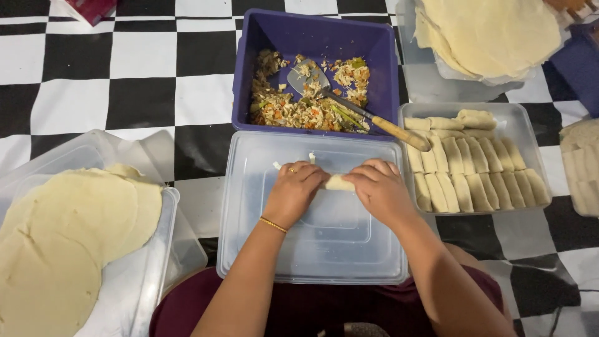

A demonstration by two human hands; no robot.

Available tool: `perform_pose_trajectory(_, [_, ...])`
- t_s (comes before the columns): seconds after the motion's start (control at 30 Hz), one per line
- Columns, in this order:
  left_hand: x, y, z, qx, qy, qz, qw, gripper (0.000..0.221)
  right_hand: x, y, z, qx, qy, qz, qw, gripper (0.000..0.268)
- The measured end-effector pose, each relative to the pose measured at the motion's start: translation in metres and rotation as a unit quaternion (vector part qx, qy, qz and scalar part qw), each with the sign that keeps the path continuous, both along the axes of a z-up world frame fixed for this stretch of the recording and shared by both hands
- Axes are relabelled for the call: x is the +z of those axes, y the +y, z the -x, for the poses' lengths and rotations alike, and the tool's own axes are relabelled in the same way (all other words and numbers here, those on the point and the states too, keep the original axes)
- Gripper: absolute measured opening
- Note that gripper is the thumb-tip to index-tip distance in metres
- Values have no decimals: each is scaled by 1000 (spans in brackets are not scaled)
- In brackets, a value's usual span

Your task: Rolling lumpia spring rolls by placing filling on a wrapper and folding it into a cylinder.

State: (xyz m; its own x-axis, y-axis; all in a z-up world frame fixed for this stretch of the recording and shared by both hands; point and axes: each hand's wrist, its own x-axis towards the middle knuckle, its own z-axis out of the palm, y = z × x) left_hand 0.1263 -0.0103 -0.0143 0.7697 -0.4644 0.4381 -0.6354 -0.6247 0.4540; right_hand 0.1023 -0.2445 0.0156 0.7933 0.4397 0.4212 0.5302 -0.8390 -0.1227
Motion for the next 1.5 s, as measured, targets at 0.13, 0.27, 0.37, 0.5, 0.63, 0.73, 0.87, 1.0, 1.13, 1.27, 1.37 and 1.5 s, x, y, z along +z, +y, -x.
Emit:
perform_pose_trajectory(0.13, [-2,3,2,15,31,-93,995,39,-8,-3,2,-27,100,63,993,37])
perform_pose_trajectory(0.27, [-2,5,0,33,70,-68,995,39,-23,0,-3,-69,105,-70,990,41])
perform_pose_trajectory(0.37, [21,5,14,-18,236,90,968,46,-6,9,4,-60,119,-266,955,38])
perform_pose_trajectory(0.5, [-9,-12,37,-124,576,475,654,50,24,29,17,-12,151,-348,925,29])
perform_pose_trajectory(0.63, [22,-21,49,-123,634,618,449,50,25,47,32,-3,108,-317,942,37])
perform_pose_trajectory(0.73, [11,-25,52,-107,614,662,416,61,3,50,46,17,98,-127,987,99])
perform_pose_trajectory(0.87, [20,-22,52,-49,617,650,440,81,-11,54,45,-25,67,-36,997,92])
perform_pose_trajectory(1.0, [11,-25,56,-69,595,654,463,101,-5,53,44,-13,65,-18,998,96])
perform_pose_trajectory(1.13, [32,-28,61,-119,541,640,533,104,-21,47,43,-64,156,-155,974,85])
perform_pose_trajectory(1.27, [40,-23,63,-171,446,485,733,102,-14,26,42,-70,456,-666,586,53])
perform_pose_trajectory(1.37, [32,-16,60,-154,344,370,849,85,-8,-5,36,-62,443,-798,403,37])
perform_pose_trajectory(1.5, [16,-4,51,21,164,202,965,49,-12,-99,20,18,342,-842,417,38])
